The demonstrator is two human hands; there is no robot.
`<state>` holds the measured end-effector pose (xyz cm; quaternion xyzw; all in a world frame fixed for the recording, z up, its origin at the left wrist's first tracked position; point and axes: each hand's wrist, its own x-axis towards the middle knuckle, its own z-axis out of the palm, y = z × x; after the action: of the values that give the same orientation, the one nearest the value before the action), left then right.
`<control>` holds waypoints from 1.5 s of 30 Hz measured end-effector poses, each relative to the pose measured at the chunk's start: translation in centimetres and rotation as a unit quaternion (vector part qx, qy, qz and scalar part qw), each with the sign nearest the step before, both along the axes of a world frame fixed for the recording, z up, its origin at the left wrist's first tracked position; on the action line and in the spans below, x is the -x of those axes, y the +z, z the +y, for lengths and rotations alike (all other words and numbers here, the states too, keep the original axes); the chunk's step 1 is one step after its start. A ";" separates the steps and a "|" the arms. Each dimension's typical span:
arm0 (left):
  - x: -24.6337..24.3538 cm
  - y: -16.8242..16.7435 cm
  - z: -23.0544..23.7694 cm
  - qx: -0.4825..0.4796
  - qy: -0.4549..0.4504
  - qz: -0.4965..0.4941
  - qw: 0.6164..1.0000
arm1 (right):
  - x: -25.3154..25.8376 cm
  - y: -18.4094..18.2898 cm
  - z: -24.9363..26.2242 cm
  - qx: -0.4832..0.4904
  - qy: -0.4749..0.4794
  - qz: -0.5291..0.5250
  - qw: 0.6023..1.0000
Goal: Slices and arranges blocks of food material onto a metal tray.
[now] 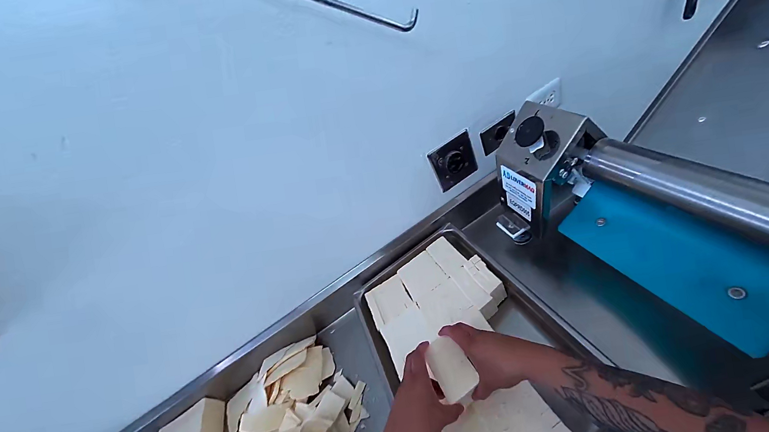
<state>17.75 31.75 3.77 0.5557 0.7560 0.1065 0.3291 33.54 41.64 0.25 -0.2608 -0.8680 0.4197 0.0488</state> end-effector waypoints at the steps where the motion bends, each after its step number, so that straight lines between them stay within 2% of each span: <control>1: -0.9 1.0 0.4 -0.010 0.000 0.013 1.000 | -0.8 0.6 0.4 -0.005 -0.007 0.011 1.000; 4: -4.3 2.0 2.5 -0.063 -0.008 -0.009 0.998 | -4.4 2.6 1.6 -0.032 -0.065 0.010 0.997; 8: -7.8 -0.7 6.6 -0.079 -0.041 -0.057 0.994 | -7.8 3.3 3.5 -0.051 -0.126 -0.111 0.984; 11: -8.2 -3.3 8.0 -0.069 -0.075 -0.013 0.995 | -7.7 1.5 4.0 -0.031 -0.121 -0.189 0.974; 14: -8.0 -4.8 7.9 -0.036 -0.075 0.053 0.995 | -6.7 -0.2 3.6 -0.030 -0.103 -0.209 0.972; 18: -8.4 -4.7 7.5 -0.001 -0.019 0.134 0.991 | -5.8 -1.8 3.0 -0.046 -0.112 -0.188 0.975; 21: -9.2 -4.1 6.6 0.014 -0.017 0.135 0.991 | -5.7 -2.1 2.4 -0.049 -0.131 -0.181 0.973; 25: -9.8 -0.3 1.8 -0.008 -0.107 0.084 0.991 | -5.7 -1.8 2.1 -0.047 -0.129 -0.188 0.973; 27: -9.5 1.6 -2.7 -0.050 -0.142 0.071 0.986 | -5.7 -0.3 1.5 -0.057 -0.127 -0.206 0.969; 29: -8.5 2.4 -7.8 -0.105 -0.137 0.078 0.982 | -5.0 1.5 0.3 -0.109 -0.142 -0.192 0.965; 32: -5.1 2.9 -14.4 -0.156 -0.032 0.103 0.982 | -2.6 2.6 -2.7 -0.133 -0.119 -0.055 0.982; 34: -1.4 3.3 -17.7 -0.143 0.080 0.112 0.980 | -0.5 2.9 -6.2 -0.093 -0.027 0.002 0.995; 37: 4.4 2.5 -21.2 -0.087 0.209 0.138 0.964 | 3.1 1.8 -11.8 -0.074 0.111 0.092 0.987; 39: 6.9 1.4 -22.4 -0.032 0.230 0.118 0.965 | 5.6 1.1 -14.6 -0.076 0.169 0.093 0.978; 41: 8.4 0.0 -22.8 -0.023 0.216 0.088 0.972 | 7.8 0.5 -16.4 -0.082 0.199 0.049 0.975; 45: 9.1 -0.6 -22.8 -0.025 0.190 0.068 0.979 | 10.1 0.1 -18.7 -0.093 0.198 -0.027 0.975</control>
<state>8.63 8.95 3.16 0.4160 0.8654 0.1475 0.2372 23.46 22.93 0.37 -0.0887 -0.9387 0.3312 -0.0344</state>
